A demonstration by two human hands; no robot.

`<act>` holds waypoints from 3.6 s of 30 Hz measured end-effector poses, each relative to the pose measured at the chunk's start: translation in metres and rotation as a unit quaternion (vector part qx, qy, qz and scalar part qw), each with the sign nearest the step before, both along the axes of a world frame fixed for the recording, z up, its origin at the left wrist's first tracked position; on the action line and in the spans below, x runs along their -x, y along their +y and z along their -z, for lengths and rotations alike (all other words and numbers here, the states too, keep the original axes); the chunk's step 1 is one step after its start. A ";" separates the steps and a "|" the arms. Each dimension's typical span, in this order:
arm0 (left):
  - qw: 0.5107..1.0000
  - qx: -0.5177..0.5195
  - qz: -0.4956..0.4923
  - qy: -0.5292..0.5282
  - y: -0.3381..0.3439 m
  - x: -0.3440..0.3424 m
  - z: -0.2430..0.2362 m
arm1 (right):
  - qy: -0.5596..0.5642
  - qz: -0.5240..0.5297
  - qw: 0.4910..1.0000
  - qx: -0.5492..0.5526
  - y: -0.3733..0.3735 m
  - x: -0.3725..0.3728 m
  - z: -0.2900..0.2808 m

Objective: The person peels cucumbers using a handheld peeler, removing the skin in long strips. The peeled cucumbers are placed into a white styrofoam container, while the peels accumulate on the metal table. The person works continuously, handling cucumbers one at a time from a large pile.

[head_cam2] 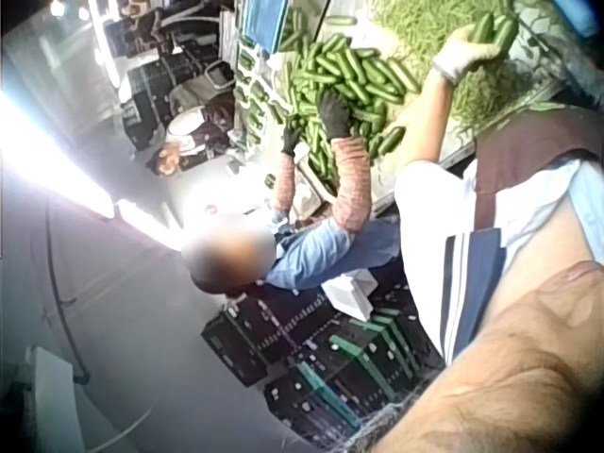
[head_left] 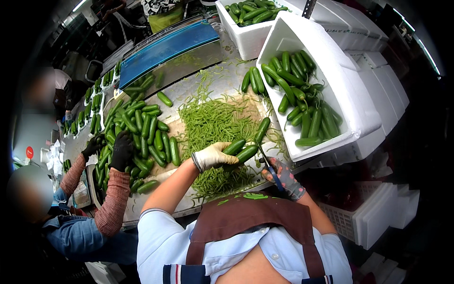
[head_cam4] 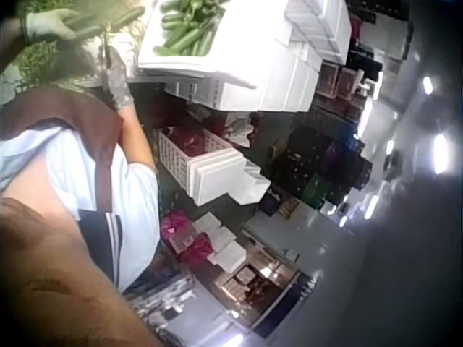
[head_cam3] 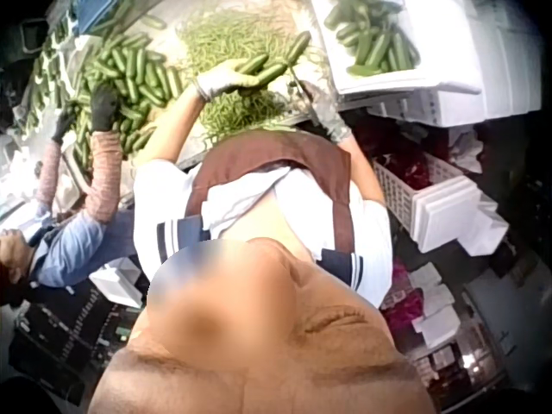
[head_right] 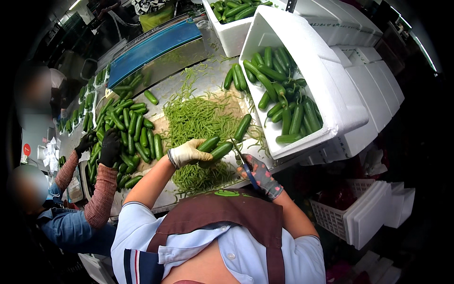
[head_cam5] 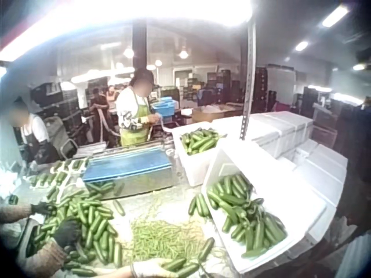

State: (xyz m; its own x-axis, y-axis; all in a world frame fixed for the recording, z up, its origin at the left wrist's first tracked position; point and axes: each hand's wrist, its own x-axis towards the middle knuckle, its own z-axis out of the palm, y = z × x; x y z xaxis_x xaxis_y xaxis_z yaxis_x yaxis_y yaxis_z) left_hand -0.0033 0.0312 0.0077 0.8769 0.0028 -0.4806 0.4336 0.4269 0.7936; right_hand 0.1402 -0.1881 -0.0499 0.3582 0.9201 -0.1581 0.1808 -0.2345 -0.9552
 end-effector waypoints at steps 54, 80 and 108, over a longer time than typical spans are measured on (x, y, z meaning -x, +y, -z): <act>0.677 0.265 -0.645 -0.236 0.102 0.093 0.008 | 0.402 0.072 0.913 0.007 0.018 0.028 0.012; 0.872 -0.019 -0.439 -0.214 0.127 -0.039 0.002 | 0.415 0.105 0.903 0.028 0.008 0.022 0.032; 0.769 -0.605 0.007 0.207 0.146 -0.186 0.041 | 0.962 -0.110 0.244 0.047 -0.018 -0.016 0.130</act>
State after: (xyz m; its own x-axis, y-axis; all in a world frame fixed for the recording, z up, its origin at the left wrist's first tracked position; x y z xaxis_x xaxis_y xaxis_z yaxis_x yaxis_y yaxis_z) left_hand 0.1827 0.1772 -0.0334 0.6532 0.6599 -0.3714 0.7540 -0.5218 0.3989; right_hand 0.1566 -0.2062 -0.1799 -0.5199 0.8432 0.1366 -0.5636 -0.4587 0.6870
